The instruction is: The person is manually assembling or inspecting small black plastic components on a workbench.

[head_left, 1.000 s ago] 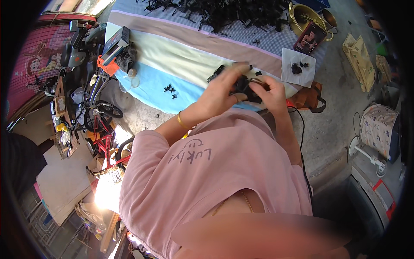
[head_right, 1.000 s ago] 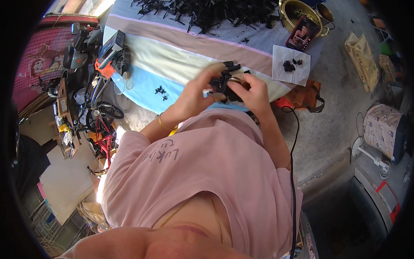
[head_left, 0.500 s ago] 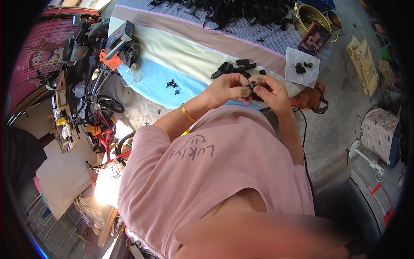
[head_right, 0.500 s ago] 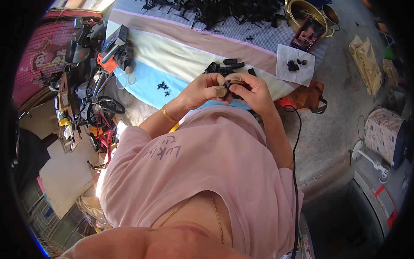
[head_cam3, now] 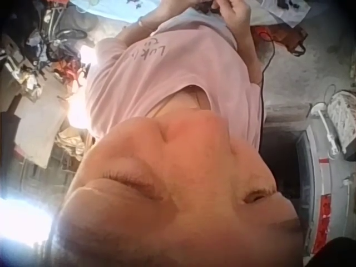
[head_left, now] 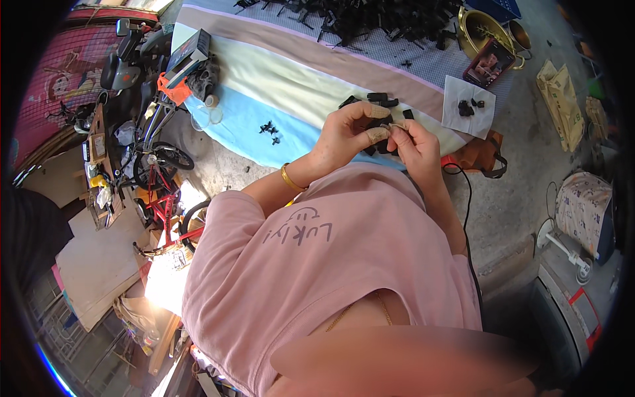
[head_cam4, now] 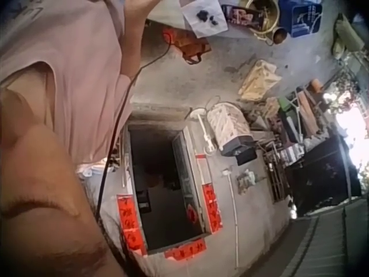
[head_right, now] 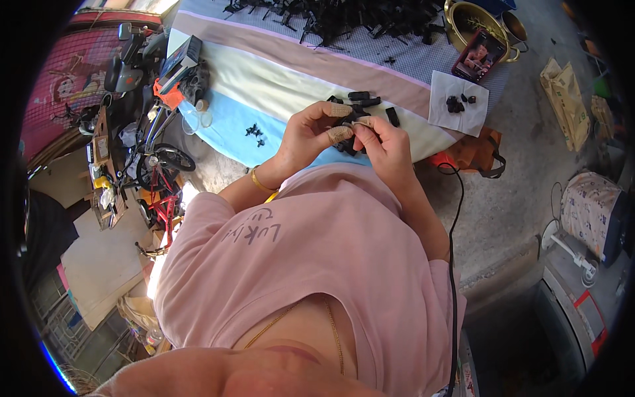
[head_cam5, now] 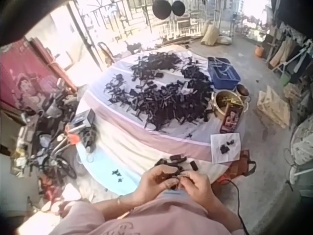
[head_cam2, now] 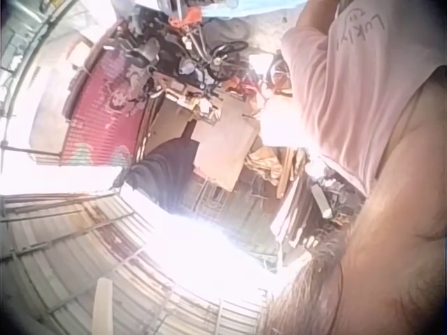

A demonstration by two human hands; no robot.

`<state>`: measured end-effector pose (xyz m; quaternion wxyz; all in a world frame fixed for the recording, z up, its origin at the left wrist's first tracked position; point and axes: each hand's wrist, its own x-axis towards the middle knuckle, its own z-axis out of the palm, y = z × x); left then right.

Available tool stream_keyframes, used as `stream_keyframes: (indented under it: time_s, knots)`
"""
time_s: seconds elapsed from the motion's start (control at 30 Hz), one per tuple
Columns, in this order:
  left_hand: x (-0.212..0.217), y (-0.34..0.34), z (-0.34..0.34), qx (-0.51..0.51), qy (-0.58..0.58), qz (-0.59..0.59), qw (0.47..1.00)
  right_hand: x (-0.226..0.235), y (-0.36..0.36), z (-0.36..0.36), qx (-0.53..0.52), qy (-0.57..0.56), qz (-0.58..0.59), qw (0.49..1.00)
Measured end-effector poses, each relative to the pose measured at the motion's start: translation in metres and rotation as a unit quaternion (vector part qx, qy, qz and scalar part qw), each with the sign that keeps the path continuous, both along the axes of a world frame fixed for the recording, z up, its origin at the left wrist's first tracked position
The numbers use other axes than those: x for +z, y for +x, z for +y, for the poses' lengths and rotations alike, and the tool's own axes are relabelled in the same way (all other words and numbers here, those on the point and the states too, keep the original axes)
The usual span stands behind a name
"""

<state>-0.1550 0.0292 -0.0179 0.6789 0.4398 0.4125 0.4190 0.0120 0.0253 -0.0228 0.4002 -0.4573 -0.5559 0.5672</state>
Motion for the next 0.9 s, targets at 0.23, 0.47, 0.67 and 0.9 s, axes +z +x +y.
stream_keyframes:
  time_s: [0.23, 0.47, 0.67, 0.9]
  knots:
    - [-0.017, 0.004, 0.002, 0.074, 0.204, 0.148, 0.965, -0.015, -0.002, 0.004, 0.018, -0.144, 0.037, 0.989]
    - [-0.068, -0.002, 0.009, -0.034, 0.136, 0.28, 0.95, -0.073, -0.003, 0.006, 0.011, -0.057, -0.16, 0.985]
    - [-0.128, -0.026, 0.076, 0.097, 0.282, 0.431, 0.852, -0.064, 0.007, 0.008, -0.027, -0.046, -0.131, 0.99]
    - [-0.17, -0.025, 0.176, 0.265, 0.258, 0.517, 0.772, -0.049, -0.009, -0.001, 0.023, -0.07, -0.116, 0.991]
